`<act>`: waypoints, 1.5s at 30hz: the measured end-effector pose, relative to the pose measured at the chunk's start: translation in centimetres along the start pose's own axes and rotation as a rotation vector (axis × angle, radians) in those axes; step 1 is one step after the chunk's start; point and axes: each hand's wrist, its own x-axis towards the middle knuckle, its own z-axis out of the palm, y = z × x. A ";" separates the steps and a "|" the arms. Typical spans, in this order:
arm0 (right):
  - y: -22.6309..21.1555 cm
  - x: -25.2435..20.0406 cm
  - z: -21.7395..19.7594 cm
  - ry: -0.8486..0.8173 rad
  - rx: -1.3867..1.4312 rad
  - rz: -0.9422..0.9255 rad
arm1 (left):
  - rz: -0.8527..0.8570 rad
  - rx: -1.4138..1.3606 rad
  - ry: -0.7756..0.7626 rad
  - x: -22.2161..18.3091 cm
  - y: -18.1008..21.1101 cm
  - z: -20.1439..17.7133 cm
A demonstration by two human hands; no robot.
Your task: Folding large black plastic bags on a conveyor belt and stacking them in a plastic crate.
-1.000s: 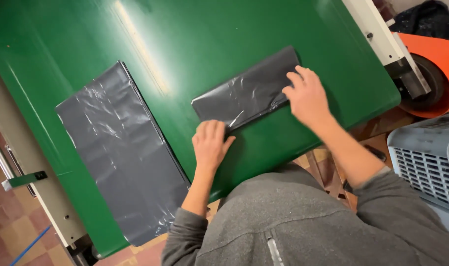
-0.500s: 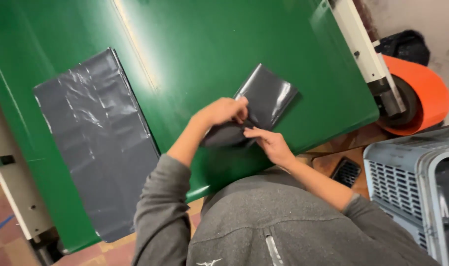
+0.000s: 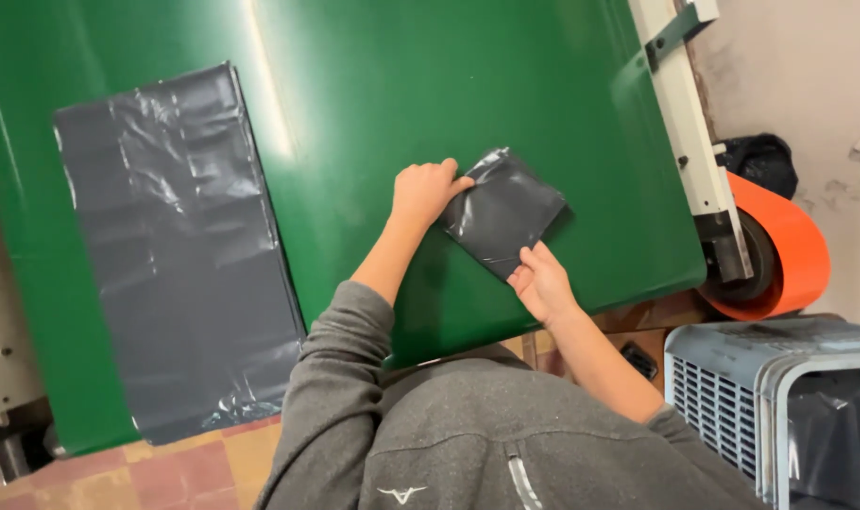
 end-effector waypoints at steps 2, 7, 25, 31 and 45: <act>0.3 0.2 -0.4 0.006 0.007 -0.015 | -0.056 -0.077 0.001 -0.7 0.7 -2.0; 0.9 1.7 -3.9 0.040 0.033 -0.089 | -0.096 -0.254 0.043 -5.3 0.9 -4.3; 26.0 -11.5 15.2 -0.744 -2.130 -1.324 | -1.149 -0.770 1.156 -55.1 -24.3 -8.4; 29.3 -7.1 19.1 -0.896 -2.249 -1.546 | -1.148 -0.808 0.910 -53.6 -28.4 -7.9; 23.0 -2.5 15.9 -0.949 -1.855 -0.512 | -0.725 -0.577 0.972 -53.0 -20.8 -18.4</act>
